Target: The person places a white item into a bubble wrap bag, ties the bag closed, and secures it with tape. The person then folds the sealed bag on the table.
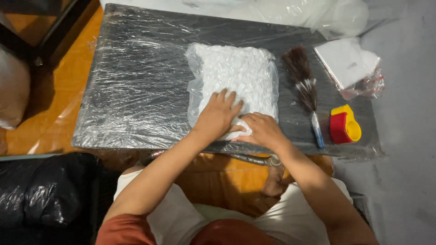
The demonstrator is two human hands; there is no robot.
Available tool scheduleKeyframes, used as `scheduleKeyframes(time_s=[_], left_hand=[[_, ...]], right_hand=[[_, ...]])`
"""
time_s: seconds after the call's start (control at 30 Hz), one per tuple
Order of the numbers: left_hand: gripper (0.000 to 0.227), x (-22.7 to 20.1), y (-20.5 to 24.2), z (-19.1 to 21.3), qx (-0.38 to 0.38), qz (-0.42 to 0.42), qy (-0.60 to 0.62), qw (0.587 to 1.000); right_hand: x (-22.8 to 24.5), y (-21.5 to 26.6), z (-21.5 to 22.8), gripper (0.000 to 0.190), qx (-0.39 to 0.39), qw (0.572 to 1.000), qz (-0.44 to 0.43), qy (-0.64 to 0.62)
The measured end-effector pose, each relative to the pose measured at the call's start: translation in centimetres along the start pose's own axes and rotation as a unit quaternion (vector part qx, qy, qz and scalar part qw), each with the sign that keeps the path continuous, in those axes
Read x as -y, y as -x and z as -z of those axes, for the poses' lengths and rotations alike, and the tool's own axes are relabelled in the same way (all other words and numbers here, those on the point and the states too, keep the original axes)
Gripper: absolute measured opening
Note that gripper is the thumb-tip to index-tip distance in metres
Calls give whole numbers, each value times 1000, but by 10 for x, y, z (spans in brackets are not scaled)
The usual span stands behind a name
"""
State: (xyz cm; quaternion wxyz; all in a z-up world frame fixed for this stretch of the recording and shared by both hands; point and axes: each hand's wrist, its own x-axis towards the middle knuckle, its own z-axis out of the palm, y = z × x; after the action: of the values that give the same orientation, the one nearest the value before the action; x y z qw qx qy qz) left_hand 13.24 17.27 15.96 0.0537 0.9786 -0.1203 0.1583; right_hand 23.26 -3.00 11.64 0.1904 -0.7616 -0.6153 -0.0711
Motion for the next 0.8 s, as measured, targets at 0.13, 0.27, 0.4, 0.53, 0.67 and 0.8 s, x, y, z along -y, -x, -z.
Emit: scheduleKeyframes(time_s=[0.13,0.27,0.4,0.53,0.67,0.8], left_hand=[[71,-39,17,7,30,-48,22,998],[93,-48,20,-40,53,-14,-193,980],[66,-27,8,-73,-126,-24,-162,978],[111,1,-13,-88,-15,-49,-101,994],[99,11,-25,-83,19,-46,-30,998],[101,7,-21,-61,38,-52,-30,997]], right_hand=[[-25,-5,-13,62,67,997,-38,20],[-28,-18,-4,60,115,987,-93,-67],[-42,-28,-3,63,164,960,-180,-138],[-40,-48,15,68,213,939,-230,-143],[-39,-53,24,73,237,937,-228,-119],[-52,-29,23,74,171,929,-218,-246]])
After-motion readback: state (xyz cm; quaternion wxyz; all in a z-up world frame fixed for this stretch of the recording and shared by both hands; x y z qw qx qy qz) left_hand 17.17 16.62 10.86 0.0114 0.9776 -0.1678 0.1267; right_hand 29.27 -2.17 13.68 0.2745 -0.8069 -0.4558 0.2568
